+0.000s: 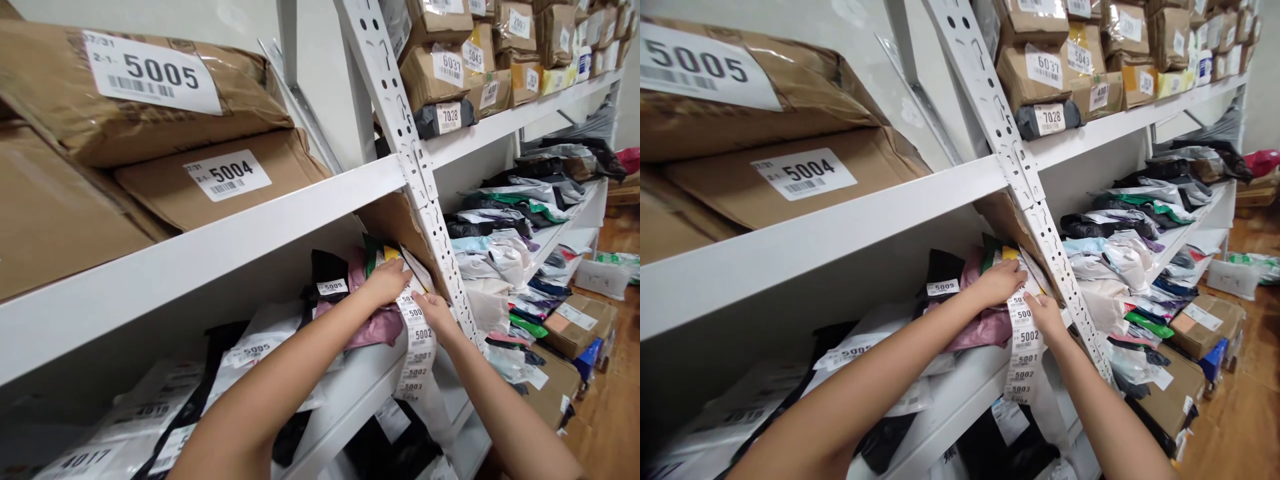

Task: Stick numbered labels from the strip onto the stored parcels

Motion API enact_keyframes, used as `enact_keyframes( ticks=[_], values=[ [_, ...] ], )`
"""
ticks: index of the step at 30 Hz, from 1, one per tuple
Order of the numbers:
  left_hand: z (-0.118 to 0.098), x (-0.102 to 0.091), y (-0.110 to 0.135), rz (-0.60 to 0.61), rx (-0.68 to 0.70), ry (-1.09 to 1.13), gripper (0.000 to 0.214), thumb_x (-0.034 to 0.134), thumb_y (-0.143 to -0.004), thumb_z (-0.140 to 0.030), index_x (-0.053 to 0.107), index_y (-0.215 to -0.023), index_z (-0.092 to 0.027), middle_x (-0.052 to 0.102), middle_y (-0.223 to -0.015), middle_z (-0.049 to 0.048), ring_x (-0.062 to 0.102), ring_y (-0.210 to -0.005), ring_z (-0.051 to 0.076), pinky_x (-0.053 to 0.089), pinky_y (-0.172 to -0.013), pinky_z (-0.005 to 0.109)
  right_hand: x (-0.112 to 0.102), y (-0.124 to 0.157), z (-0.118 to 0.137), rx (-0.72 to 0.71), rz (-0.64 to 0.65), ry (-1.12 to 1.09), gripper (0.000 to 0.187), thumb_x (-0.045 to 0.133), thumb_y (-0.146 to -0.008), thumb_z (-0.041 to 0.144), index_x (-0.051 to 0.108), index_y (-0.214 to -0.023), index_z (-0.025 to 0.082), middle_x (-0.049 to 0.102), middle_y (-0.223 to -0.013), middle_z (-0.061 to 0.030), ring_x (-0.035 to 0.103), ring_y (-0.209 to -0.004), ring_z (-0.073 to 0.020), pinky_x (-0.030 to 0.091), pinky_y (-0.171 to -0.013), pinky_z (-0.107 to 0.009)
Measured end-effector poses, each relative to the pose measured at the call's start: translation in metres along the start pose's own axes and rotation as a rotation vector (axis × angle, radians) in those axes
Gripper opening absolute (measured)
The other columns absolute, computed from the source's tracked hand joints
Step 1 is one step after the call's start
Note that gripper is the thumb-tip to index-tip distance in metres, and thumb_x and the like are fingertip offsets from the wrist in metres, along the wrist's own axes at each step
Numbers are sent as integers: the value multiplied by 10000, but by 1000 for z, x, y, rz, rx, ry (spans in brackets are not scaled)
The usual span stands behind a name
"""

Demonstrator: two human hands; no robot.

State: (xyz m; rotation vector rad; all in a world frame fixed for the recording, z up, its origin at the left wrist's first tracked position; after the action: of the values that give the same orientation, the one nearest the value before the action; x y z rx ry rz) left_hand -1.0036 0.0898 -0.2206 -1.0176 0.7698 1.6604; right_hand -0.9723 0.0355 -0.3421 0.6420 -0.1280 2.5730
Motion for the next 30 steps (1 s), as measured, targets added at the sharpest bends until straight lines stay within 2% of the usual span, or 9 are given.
enact_keyframes(
  ticks=[4,7,10,12,14,18,22,24,30],
  values=[
    [2,2,1,-37,-55,14,225,534,-923,-248,645,-1035,-88,605,-1075,195,570,-1047,321,472,-925,440,-5,27,-5,41,131,63,570,755,-580,701,460,-549,214,461,-458,59,356,-437,-85,257,-448,-238],
    [2,-13,-1,-168,-73,26,432,647,-847,-245,546,-1233,-80,546,-1242,206,528,-1140,326,455,-965,443,-25,44,2,-73,114,95,541,774,-606,669,477,-587,217,527,-536,42,436,-495,-112,326,-483,-247],
    [-15,-29,-4,-233,197,22,391,599,-859,-160,564,-1247,-190,569,-1276,124,501,-1205,278,397,-1047,434,-43,51,12,-165,77,57,494,840,-574,593,536,-677,218,634,-653,18,561,-605,-154,435,-582,-271],
    [-23,-28,-3,-133,385,24,259,507,-899,-130,665,-1085,-217,647,-1105,86,560,-1107,250,418,-1006,397,-46,51,14,-148,127,-10,487,870,-565,536,591,-810,222,681,-712,10,613,-654,-175,478,-645,-297],
    [-22,-22,-3,-21,442,77,240,513,-869,-120,719,-955,-209,660,-949,66,607,-957,228,465,-883,335,-42,47,15,-125,185,-52,483,854,-599,529,622,-888,219,699,-728,0,640,-682,-191,492,-675,-313],
    [-10,-14,-1,56,403,289,309,513,-754,-65,748,-899,-204,643,-846,28,612,-782,166,464,-748,254,-33,32,16,-130,153,-76,465,798,-628,592,634,-833,208,696,-712,-11,632,-655,-190,480,-651,-307],
    [-7,-14,4,68,414,417,227,474,-808,-138,676,-713,-179,631,-796,37,599,-754,168,461,-767,262,-21,8,10,-130,60,-11,453,744,-633,623,617,-780,214,644,-613,1,594,-600,-193,440,-568,-291],
    [-6,-15,5,62,399,459,251,421,-864,-171,640,-740,-184,644,-824,42,605,-778,174,460,-784,271,-18,-1,8,-157,-9,63,452,676,-664,656,602,-716,213,615,-573,-9,585,-611,-208,425,-554,-297],
    [1,-7,0,30,97,315,190,493,-927,-329,569,-817,-194,641,-784,41,617,-750,208,447,-687,288,-19,-8,13,-297,-206,312,417,529,-773,613,492,-607,232,535,-552,-3,489,-588,-178,382,-574,-300]
  ],
)
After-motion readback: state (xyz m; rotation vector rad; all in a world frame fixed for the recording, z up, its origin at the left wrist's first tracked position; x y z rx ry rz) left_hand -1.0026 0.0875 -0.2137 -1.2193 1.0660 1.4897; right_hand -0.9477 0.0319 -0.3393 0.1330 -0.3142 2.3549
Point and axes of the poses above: each hand's wrist, its own y-axis away from the middle knuckle, its own x-axis out of the palm, z = x × y, the point moved 7 cm from there along -y, towards the middle knuckle
